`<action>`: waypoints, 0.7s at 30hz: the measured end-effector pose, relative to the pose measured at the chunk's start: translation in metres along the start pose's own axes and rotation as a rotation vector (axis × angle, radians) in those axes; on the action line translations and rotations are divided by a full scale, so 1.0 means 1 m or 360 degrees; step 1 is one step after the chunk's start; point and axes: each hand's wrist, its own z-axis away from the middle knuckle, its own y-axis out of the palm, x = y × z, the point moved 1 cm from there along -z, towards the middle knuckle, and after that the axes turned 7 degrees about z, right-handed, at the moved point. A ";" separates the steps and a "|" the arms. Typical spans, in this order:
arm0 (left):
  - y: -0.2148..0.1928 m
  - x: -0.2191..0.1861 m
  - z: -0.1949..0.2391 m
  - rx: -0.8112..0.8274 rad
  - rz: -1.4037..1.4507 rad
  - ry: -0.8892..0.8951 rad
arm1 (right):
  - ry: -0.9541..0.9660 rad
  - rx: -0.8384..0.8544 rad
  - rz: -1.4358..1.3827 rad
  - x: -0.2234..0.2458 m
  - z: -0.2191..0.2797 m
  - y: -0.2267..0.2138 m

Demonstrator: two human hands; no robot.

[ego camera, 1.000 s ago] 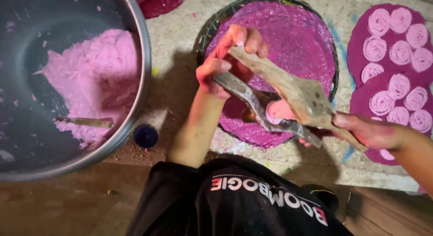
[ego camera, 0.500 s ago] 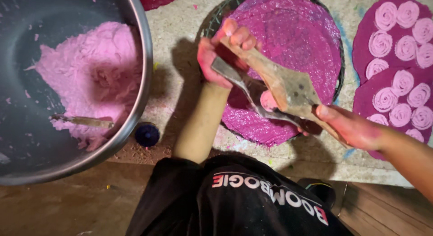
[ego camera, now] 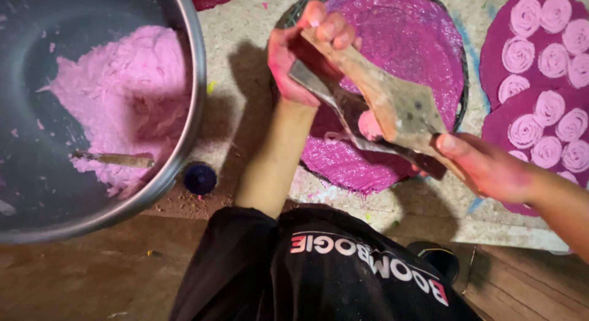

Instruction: The person uses a wooden hand press to scoop pink dough from a large metal bowl and form rose-shaped decorations on a purple mat. They repeatedly press the dough into the tool, release the shaped pieces onto the mat, and occasionally scrape excess dough back into the bowl.

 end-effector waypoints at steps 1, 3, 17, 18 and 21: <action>0.001 -0.004 -0.005 0.0062 -0.0030 -0.0005 | -0.0193 -0.0038 0.0055 0.003 -0.004 0.000; 0.006 -0.015 -0.010 0.0183 -0.0095 -0.0016 | -0.0114 0.0023 -0.0032 0.004 -0.014 0.008; 0.017 0.024 -0.003 -0.0030 -0.0098 0.0087 | 0.0094 0.0070 0.0051 -0.001 0.029 -0.005; 0.015 0.023 -0.011 -0.0031 -0.0085 0.0073 | 0.0159 -0.0013 0.0087 0.001 0.027 -0.008; 0.016 0.007 -0.027 -0.0007 -0.0164 0.0043 | 0.0065 -0.0071 0.0013 0.010 0.007 -0.008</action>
